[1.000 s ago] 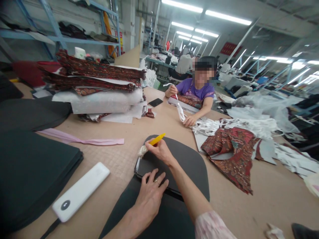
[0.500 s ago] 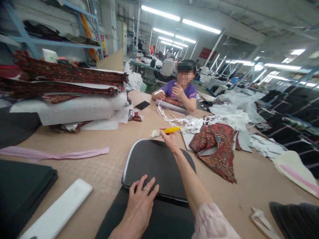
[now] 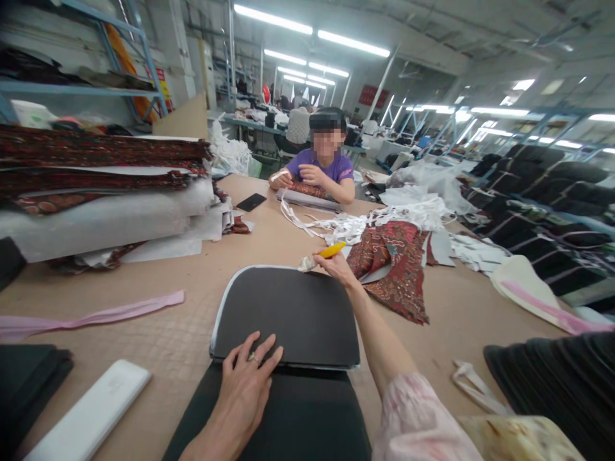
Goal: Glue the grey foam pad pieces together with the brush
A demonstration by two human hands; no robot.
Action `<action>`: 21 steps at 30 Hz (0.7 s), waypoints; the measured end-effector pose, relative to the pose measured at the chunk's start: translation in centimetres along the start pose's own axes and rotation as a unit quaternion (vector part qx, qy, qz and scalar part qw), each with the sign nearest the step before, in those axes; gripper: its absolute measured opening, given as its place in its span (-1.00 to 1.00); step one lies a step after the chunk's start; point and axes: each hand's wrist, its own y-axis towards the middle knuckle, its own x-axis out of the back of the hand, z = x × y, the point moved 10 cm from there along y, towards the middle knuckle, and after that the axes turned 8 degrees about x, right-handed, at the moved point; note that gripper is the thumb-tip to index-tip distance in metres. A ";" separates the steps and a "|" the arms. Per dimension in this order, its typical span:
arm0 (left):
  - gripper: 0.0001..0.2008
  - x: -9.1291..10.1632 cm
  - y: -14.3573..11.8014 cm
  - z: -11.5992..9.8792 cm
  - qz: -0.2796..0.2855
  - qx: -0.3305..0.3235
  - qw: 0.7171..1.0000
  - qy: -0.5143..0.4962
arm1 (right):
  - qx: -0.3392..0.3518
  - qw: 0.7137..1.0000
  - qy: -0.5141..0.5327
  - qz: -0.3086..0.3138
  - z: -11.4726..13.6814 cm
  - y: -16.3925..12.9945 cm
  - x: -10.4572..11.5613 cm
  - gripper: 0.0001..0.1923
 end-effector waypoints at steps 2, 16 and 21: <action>-0.53 0.3 0.1 -0.2 -0.016 -0.002 1.000 0.003 | -0.006 1.000 -0.009 -0.028 -0.8 -1.5 2.8 -0.63; -0.65 3.7 0.4 -1.4 -0.112 -0.046 0.992 0.014 | 0.008 0.984 -0.069 -0.164 -2.6 -5.6 8.8 -0.67; -0.59 3.1 0.4 -1.5 -0.081 -0.042 0.995 0.024 | -0.011 0.969 -0.134 -0.208 -3.0 -8.1 9.6 -0.70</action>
